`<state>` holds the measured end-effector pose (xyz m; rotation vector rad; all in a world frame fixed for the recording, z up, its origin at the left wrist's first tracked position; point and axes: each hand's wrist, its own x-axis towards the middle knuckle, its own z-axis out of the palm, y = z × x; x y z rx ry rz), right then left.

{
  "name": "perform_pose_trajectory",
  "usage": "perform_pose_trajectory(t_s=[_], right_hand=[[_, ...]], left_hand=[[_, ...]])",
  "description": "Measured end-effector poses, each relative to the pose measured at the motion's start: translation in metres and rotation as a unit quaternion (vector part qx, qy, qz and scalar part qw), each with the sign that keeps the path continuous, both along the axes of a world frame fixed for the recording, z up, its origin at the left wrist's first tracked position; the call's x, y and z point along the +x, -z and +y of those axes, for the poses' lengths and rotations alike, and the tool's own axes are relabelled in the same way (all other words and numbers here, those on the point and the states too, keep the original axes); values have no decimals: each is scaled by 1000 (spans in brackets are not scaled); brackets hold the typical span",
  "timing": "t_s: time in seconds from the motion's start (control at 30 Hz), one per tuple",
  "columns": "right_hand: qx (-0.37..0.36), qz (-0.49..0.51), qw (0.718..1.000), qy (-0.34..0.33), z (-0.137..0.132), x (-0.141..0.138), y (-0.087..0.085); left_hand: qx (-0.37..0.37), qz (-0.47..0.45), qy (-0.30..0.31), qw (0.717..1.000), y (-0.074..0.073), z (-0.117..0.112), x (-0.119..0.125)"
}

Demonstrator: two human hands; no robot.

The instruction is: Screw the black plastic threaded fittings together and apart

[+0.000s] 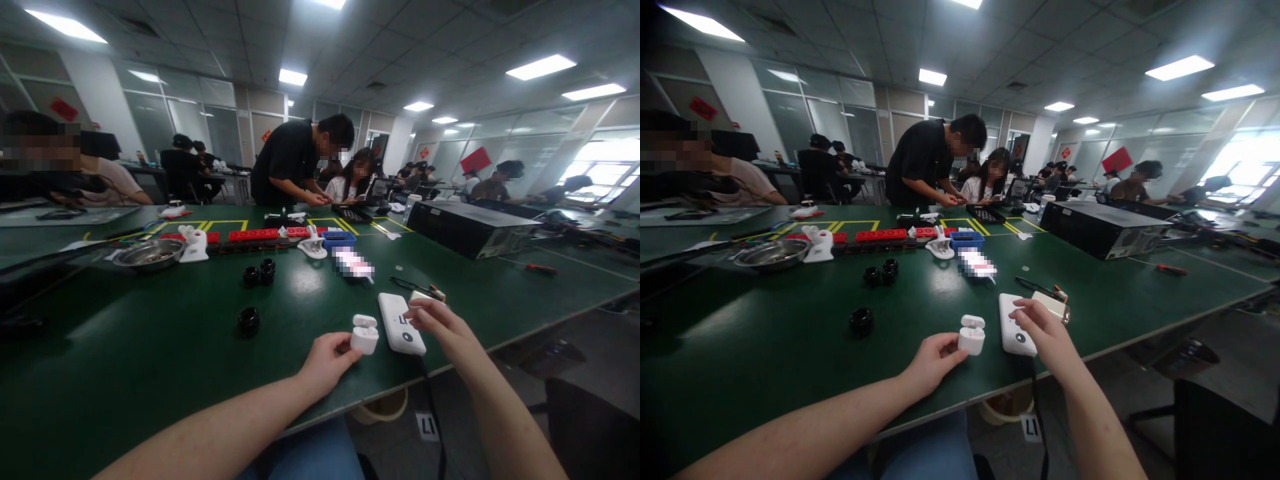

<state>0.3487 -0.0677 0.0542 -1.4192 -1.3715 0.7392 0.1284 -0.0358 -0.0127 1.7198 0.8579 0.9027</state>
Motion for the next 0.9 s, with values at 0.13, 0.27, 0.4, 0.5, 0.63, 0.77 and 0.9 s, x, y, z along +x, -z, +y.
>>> perform_pose_trajectory(t_s=[0.13,0.27,0.4,0.5,0.63,0.77,0.9], right_hand=[[-36,-26,998,-32,8,-18,9],[-136,22,982,-128,6,-41,18],[-130,52,973,-184,0,-56,29],[-107,43,974,-197,-2,-55,34],[-72,41,978,-191,-1,-45,34],[-54,68,970,-226,1,-41,29],[-40,58,970,-233,2,-45,28]], left_hand=[[-14,-30,4,999,-2,-1,0],[-12,-63,0,998,0,0,0],[-5,-58,-10,998,2,1,0],[3,-45,-12,999,2,1,-1],[16,-27,-7,999,2,-1,-1],[33,3,0,999,0,-4,0],[44,11,1,999,-2,-5,1]])
